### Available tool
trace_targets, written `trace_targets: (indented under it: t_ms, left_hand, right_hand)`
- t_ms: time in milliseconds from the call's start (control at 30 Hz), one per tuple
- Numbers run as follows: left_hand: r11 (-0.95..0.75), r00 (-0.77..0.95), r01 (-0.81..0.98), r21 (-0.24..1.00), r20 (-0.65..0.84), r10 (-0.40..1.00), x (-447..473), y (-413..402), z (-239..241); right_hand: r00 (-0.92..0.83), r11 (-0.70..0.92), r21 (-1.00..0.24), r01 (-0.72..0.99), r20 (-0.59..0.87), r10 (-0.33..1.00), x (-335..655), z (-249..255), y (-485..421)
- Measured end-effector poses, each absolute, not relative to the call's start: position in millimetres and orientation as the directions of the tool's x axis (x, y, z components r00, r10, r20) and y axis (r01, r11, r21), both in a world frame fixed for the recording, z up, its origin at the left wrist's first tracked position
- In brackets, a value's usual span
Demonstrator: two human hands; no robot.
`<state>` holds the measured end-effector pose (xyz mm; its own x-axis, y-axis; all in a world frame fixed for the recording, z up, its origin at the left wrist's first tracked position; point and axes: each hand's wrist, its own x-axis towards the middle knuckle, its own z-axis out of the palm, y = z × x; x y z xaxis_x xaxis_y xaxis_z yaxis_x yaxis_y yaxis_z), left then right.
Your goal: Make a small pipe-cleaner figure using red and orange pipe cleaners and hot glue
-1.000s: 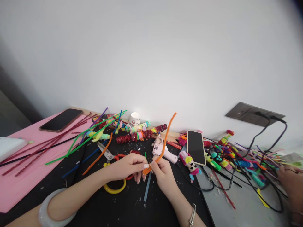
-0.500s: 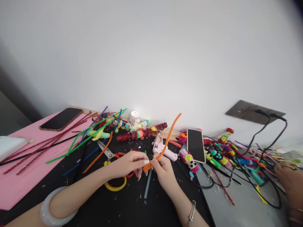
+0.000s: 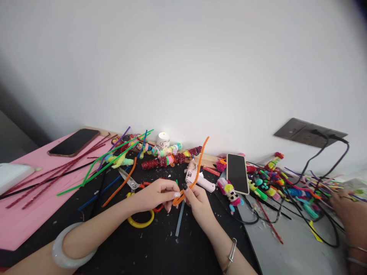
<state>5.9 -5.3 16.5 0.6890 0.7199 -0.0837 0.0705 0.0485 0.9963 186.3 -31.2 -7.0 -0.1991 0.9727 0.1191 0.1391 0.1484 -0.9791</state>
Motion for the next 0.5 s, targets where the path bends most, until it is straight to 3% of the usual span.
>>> trace_targets:
  t_ms: [500]
  left_hand:
    - [-0.011, 0.602, 0.114, 0.993, -0.060, 0.796, 5.6, -2.6, 15.1]
  right_hand:
    - [-0.130, 0.138, -0.988, 0.067, 0.129, 0.983, 187.8, -3.7, -32.0]
